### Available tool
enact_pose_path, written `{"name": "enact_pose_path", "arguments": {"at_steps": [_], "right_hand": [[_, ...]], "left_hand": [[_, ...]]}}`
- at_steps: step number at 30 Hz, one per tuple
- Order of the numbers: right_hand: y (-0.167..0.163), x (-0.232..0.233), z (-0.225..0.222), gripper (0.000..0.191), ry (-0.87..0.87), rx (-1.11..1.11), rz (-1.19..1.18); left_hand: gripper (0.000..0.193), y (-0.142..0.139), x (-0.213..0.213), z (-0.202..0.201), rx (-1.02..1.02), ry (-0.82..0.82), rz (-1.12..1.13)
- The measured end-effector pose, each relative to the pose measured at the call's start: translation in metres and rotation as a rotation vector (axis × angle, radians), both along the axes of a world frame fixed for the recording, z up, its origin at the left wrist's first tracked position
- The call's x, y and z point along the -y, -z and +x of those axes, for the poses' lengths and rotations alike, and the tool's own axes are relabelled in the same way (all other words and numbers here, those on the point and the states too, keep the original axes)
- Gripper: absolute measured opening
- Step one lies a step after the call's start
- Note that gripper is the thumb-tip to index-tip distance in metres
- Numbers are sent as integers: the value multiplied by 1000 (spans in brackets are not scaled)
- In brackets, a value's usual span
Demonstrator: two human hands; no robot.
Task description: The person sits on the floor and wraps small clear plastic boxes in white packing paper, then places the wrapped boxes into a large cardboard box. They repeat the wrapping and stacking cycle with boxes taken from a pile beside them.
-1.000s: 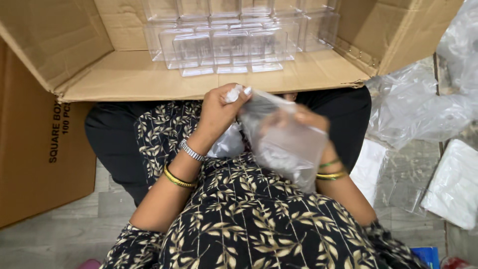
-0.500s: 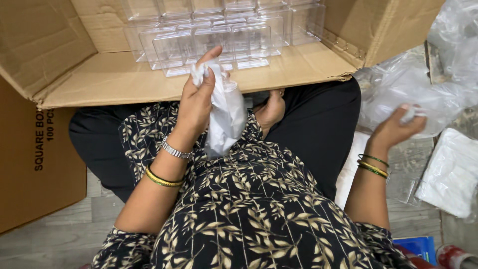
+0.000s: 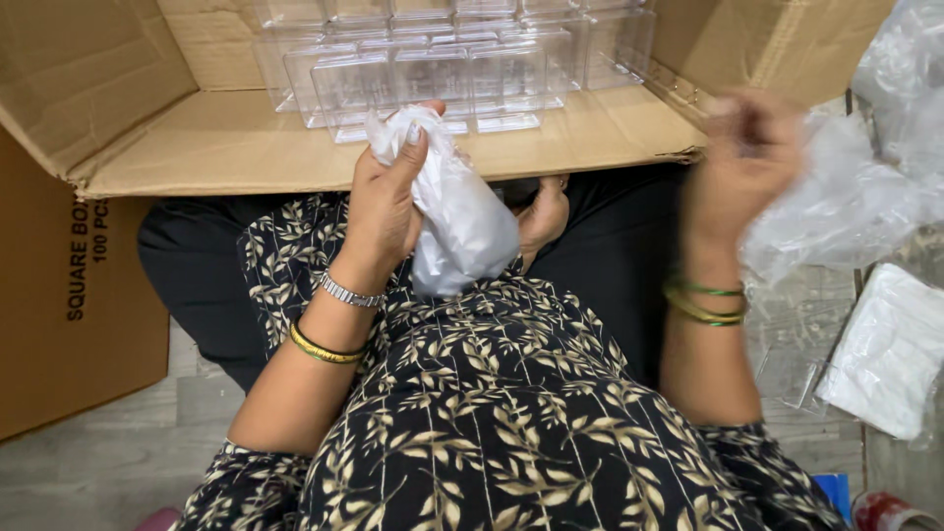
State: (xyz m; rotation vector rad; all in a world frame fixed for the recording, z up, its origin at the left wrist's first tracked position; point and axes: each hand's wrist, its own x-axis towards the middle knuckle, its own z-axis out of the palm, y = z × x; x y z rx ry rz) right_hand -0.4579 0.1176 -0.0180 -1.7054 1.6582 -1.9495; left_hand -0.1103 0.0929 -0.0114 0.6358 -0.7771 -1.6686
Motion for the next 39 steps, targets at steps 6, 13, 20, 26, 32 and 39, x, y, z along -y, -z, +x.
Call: {"name": "enact_pose_path", "arguments": {"at_steps": [6,13,20,26,32,39], "right_hand": [[-28,10,150,19,-760,356,536],[-29,3,181,13,-805,546,519],[-19,0,154,13,-737,877,620],[-19,10,155,16,-645,664,461],[-13,-2,160,12,-691,693,469],[-17,10,131,27,-665,771,649]], "left_hand": [[49,-15,-9,5,-129,75,-31],[58,-18,-11,18,-113,30,-65],[28,-3,4,16,21,-149,102],[25,4,-5,0,176,-73,21],[24,10,3,-6,169,-131,-30],[12,6,9,-16,17,162,76]]}}
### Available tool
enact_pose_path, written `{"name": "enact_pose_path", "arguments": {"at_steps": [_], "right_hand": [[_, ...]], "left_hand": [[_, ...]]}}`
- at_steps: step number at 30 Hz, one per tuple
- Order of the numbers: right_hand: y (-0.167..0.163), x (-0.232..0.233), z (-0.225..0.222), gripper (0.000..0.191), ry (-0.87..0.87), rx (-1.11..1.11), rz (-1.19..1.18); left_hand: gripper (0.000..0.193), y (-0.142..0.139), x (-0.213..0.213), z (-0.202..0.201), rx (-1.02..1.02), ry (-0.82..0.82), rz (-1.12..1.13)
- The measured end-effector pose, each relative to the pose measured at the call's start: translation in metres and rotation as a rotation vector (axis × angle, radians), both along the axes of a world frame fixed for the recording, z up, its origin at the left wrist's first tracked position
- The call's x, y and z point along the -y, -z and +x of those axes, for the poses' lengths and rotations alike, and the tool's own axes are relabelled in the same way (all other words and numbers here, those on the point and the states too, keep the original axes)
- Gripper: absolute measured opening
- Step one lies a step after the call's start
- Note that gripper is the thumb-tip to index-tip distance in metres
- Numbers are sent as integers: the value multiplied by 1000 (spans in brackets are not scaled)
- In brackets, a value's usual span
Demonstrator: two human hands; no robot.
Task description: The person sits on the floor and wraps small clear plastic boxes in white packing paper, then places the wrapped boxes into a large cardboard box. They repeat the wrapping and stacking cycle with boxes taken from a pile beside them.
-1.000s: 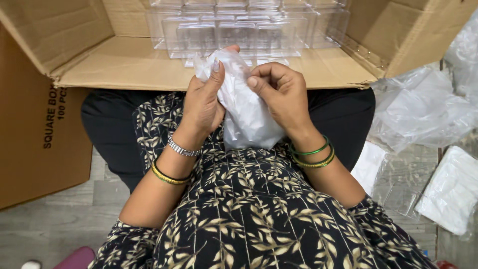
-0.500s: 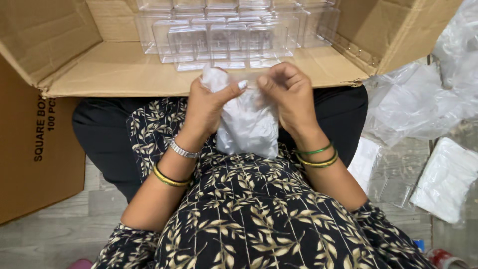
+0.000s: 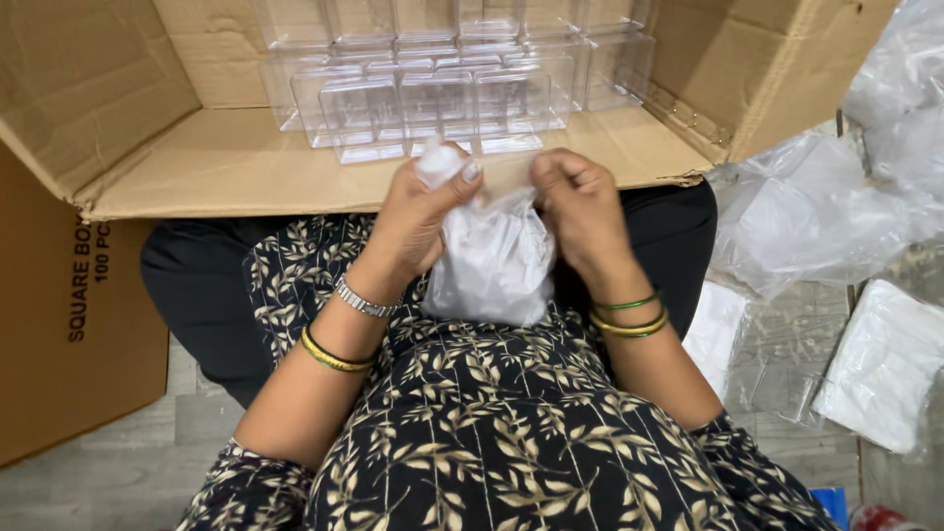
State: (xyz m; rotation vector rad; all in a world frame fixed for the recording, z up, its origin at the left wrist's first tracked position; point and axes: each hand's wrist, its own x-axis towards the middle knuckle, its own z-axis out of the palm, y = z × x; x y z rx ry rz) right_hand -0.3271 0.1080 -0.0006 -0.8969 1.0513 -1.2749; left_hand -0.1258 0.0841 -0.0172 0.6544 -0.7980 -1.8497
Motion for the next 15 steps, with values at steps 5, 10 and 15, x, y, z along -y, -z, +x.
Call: {"name": "enact_pose_path", "arguments": {"at_steps": [5,10,15], "right_hand": [[-12,7,-37,11,-163,715,42],[6,54,-47,17,99,72,-195],[45,112,-42,43,290,-923,-448]], "left_hand": [[18,-7,18,-9,-95,110,241],[20,12,53,-3,132,32,-31],[28,57,100,-37,913,-333,-184]]}}
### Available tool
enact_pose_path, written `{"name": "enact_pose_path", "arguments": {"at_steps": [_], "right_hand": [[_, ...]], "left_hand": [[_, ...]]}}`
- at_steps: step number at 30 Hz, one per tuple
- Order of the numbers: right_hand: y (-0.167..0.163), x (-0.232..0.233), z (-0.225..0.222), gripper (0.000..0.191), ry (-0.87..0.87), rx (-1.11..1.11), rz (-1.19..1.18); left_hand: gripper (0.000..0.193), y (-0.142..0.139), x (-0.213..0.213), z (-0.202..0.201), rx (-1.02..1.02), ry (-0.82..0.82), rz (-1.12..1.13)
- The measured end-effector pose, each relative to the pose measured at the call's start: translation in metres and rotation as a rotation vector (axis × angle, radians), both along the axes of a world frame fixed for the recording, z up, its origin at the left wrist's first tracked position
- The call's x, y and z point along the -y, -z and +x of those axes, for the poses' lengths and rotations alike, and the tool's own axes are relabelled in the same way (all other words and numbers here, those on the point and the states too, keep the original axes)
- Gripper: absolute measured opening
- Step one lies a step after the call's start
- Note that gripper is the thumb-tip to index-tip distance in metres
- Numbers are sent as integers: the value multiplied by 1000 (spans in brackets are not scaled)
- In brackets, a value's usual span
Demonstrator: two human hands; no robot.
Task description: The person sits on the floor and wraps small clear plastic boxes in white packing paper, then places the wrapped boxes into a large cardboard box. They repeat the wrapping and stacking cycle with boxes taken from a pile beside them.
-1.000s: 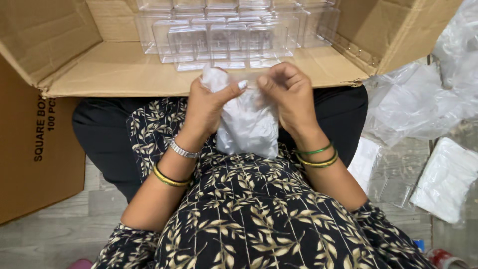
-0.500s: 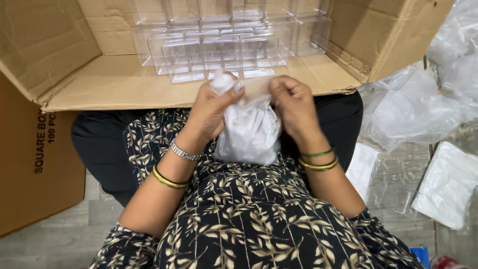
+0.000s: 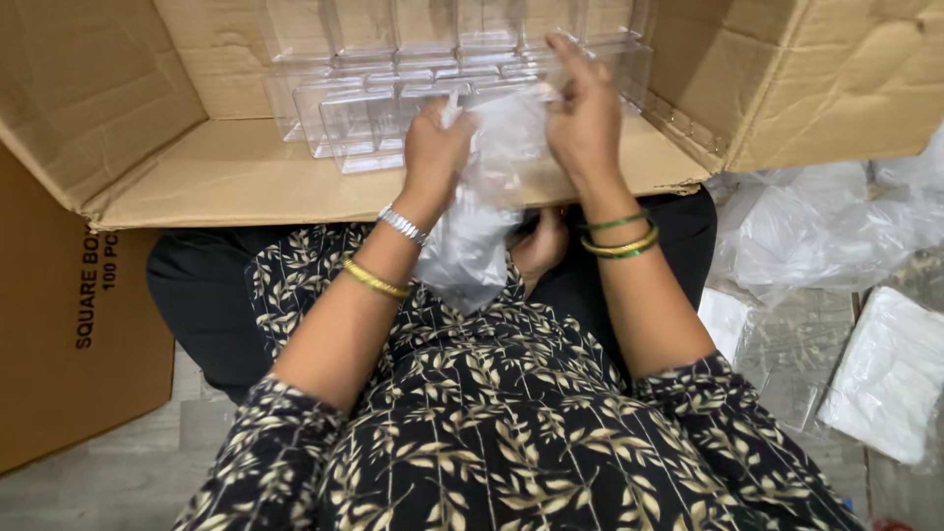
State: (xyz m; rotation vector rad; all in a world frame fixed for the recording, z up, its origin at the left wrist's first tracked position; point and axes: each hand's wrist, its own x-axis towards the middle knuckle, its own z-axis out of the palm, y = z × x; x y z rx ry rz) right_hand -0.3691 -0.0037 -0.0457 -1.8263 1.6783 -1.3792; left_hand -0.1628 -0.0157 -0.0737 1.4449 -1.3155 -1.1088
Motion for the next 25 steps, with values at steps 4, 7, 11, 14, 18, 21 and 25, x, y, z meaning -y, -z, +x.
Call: {"name": "enact_pose_path", "arguments": {"at_steps": [4,7,11,14,18,21,25], "right_hand": [[23,5,3,45,-73,-184,-57],[29,3,-1,44,-118,153,53],[19,-18,6,40,-111,310,37],[-4,-38,5,45,-76,655,143],[-23,-52,12,43,-91,791,195],[-21,-63,16,46,-489,1244,328],[-1,-85,12,53,-647,1331,420]], "left_hand": [[29,29,10,-3,184,-141,-432],[35,30,7,-4,67,-54,-400],[45,11,5,-3,-466,46,-175],[31,-16,-12,4,-618,76,69],[22,-46,-40,15,-628,218,83],[15,-52,-55,16,-584,195,21],[9,-48,-61,17,-370,100,-265]]}}
